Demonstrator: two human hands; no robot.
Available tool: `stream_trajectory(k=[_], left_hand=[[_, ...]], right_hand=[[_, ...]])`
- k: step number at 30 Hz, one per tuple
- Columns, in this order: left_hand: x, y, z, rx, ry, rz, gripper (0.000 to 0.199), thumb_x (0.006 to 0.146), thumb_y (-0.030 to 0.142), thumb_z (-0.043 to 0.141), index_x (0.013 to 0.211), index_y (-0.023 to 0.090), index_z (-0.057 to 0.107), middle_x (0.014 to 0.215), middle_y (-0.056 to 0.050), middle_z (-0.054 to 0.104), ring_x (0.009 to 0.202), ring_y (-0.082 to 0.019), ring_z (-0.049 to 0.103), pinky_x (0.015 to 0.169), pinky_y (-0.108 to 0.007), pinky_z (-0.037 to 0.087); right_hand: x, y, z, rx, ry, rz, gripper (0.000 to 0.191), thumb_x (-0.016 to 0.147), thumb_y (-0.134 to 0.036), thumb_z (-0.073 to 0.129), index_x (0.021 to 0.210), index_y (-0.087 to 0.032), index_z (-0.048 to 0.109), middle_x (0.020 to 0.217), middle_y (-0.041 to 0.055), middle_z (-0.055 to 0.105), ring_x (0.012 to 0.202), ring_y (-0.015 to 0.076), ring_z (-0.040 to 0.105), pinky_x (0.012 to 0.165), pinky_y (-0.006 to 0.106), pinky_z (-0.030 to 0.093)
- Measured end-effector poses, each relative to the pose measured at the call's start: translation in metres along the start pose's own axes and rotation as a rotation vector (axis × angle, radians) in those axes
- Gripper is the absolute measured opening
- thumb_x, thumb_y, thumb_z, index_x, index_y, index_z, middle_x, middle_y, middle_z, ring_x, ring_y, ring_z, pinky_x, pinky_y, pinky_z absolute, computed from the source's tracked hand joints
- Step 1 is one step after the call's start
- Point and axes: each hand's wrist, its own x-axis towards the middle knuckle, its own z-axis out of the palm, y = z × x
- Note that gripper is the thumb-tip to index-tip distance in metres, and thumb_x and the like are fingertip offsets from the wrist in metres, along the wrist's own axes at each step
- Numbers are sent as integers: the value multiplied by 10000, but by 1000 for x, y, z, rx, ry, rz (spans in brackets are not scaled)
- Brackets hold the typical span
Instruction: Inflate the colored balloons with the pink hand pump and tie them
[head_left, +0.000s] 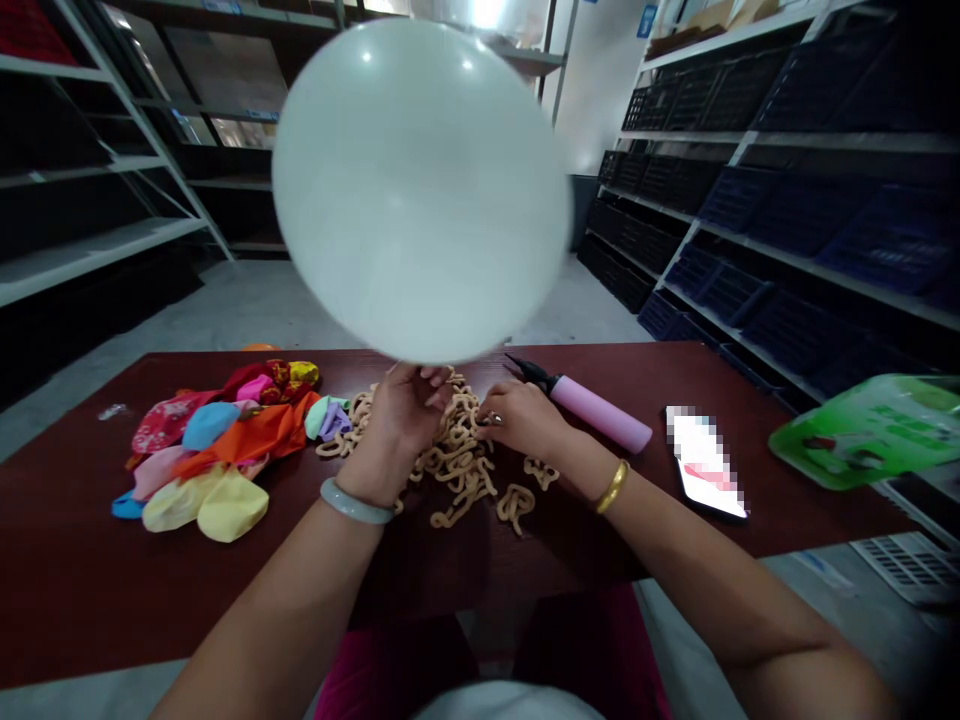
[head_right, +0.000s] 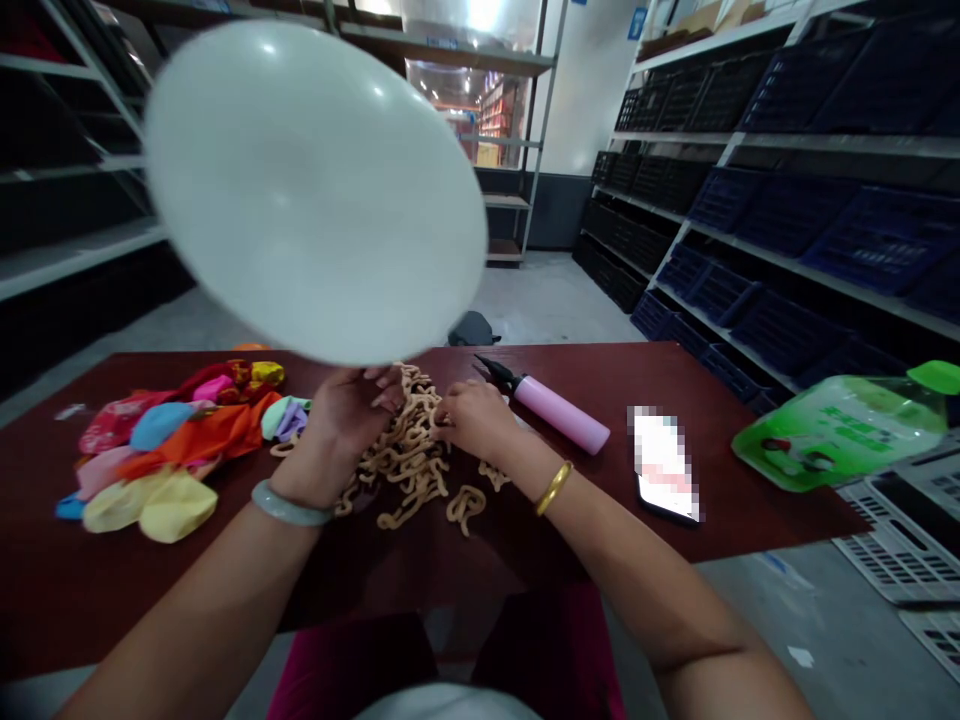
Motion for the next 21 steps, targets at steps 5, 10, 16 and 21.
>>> stream_trajectory(k=[5,10,16,21], left_hand=[[18,6,-1,-75,-152,-30,176,822,169,634,726,167,487,607,49,395,501,-64,422,387,-161,303],[20,8,-8,-70,-128,-6,171,842,179,630,736,162,496,618,43,405,509,-65,426,380,-160,288],[27,8,-14,-44,-113,60,186,793,213,693,744,155,524,623,47,399,510,-64,428,371,-155,274],[29,1,-17,36,-123,122,216,782,269,709,742,151,533,652,41,420,543,-64,448,381,-153,281]], right_hand=[[7,6,12,-217,59,-93,130,852,-325,669,880,-218,738,1016,74,680,1025,243,576,897,366,393],[17,12,-12,436,248,-57,161,840,-317,657,820,-189,753,875,44,714,839,171,627,775,281,441],[17,-11,-58,1025,214,80,234,788,-384,691,873,-175,756,808,44,714,715,133,591,666,265,443],[17,-24,-74,1061,190,58,231,796,-377,674,874,-170,744,827,66,705,722,135,584,674,278,437]])
